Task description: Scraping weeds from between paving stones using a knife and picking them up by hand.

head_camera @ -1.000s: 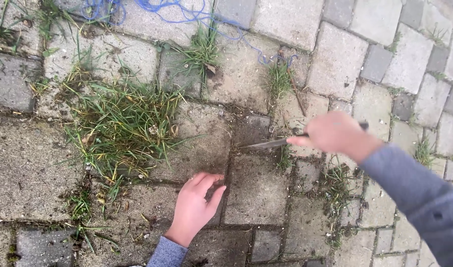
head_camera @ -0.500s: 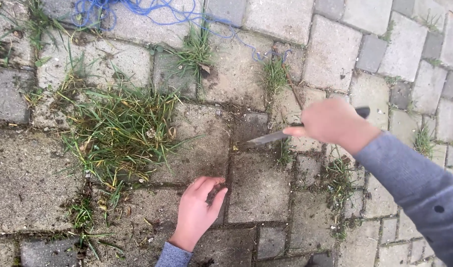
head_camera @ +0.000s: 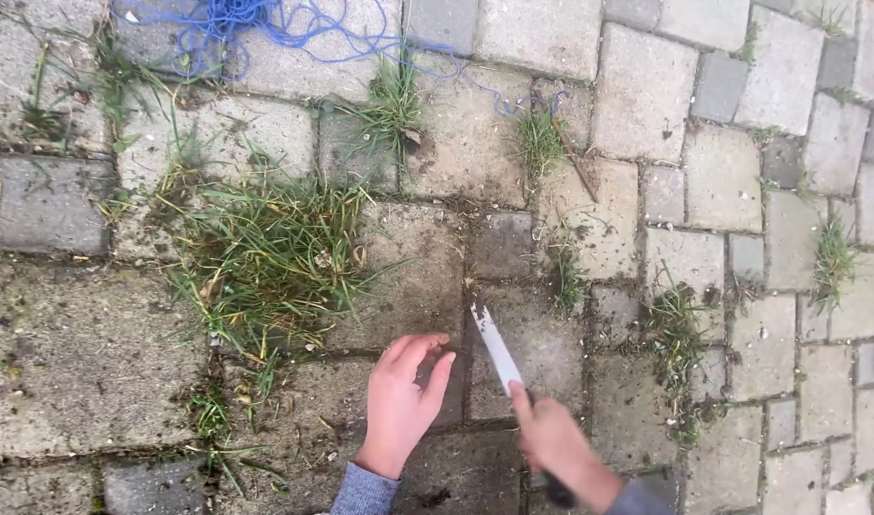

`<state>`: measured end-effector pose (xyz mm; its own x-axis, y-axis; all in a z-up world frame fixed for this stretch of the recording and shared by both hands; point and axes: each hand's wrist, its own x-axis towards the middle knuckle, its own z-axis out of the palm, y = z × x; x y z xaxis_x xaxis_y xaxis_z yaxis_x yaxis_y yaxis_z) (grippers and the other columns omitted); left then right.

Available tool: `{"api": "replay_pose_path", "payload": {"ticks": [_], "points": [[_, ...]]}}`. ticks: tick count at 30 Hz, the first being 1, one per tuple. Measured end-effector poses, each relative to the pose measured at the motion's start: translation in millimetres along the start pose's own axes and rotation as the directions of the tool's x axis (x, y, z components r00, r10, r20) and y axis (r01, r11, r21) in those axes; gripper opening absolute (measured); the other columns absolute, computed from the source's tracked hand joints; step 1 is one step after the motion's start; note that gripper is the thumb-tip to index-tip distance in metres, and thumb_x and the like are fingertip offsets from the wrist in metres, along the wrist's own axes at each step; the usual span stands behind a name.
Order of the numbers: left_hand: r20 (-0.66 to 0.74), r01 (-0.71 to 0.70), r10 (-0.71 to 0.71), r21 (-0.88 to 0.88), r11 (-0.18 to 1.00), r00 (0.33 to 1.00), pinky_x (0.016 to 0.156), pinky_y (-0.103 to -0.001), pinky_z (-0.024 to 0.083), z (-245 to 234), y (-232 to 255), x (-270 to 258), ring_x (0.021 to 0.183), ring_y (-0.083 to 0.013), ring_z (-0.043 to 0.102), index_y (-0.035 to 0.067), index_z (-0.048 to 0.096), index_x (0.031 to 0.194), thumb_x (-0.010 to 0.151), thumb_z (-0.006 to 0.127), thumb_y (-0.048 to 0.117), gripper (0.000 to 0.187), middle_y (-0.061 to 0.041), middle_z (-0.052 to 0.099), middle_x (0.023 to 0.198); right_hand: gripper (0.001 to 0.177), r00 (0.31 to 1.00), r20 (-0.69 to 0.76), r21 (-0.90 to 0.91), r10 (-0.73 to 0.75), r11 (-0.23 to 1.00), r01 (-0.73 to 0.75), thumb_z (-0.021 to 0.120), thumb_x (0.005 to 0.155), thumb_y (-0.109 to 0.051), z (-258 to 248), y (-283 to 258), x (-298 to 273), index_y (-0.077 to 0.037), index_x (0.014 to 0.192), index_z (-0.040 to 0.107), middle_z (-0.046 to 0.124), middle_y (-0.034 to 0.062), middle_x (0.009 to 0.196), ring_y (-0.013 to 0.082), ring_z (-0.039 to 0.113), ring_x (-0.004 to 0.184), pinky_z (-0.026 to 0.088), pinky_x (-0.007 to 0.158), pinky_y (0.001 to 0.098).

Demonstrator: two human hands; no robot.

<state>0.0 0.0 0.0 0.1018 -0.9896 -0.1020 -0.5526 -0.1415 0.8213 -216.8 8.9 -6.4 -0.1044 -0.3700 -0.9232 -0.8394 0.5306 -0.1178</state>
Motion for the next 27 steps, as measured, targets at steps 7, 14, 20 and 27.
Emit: {"api": "replay_pose_path", "payload": {"ticks": [7,14,20,27], "points": [[-0.188,-0.043,0.038,-0.026,0.999,0.981,0.070,-0.027,0.058,-28,-2,-9,0.078,-0.0131,0.070,0.008,0.074,0.106,0.092,0.069,0.023,0.021,-0.005,0.074,0.097,0.049,0.963,0.259,0.913,-0.080,0.347,-0.216,0.051,0.106,-0.052,51,-63,-21,-0.010,0.082,0.044,0.034,0.0005,0.051,0.0149,0.033,0.034,0.038,0.029,0.0330],[-0.176,-0.069,0.060,-0.047,0.997,0.983,0.070,-0.027,0.060,-43,-4,-17,0.076,-0.0124,0.069,0.007,0.072,0.108,0.092,0.069,0.023,0.023,-0.006,0.073,0.100,0.034,0.999,0.006,0.937,-0.031,0.349,0.005,0.053,0.105,-0.044,48,-58,-37,-0.011,0.095,0.052,0.037,-0.0013,0.055,0.0111,0.032,0.039,0.033,0.034,0.0275],[-0.161,-0.052,0.047,-0.027,0.998,0.986,0.065,-0.026,0.057,-32,-8,-23,0.073,-0.0091,0.067,0.012,0.073,0.108,0.092,0.068,0.029,0.024,0.000,0.072,0.091,0.033,0.952,-0.307,0.497,0.008,0.854,0.153,0.037,0.110,-0.038,49,-35,-26,-0.010,0.116,0.052,0.062,0.0033,0.069,0.0129,0.052,0.045,0.047,0.041,0.0280],[-0.129,-0.052,0.040,-0.096,0.994,0.991,0.067,-0.026,0.057,-34,0,-21,0.073,-0.0098,0.066,0.010,0.073,0.106,0.092,0.069,0.025,0.022,0.000,0.071,0.088,0.030,0.951,-0.285,0.224,-0.117,0.957,0.185,0.038,0.110,-0.037,48,-16,-37,-0.013,0.115,0.055,0.058,-0.0057,0.065,0.0059,0.047,0.041,0.043,0.032,0.0203]]}}
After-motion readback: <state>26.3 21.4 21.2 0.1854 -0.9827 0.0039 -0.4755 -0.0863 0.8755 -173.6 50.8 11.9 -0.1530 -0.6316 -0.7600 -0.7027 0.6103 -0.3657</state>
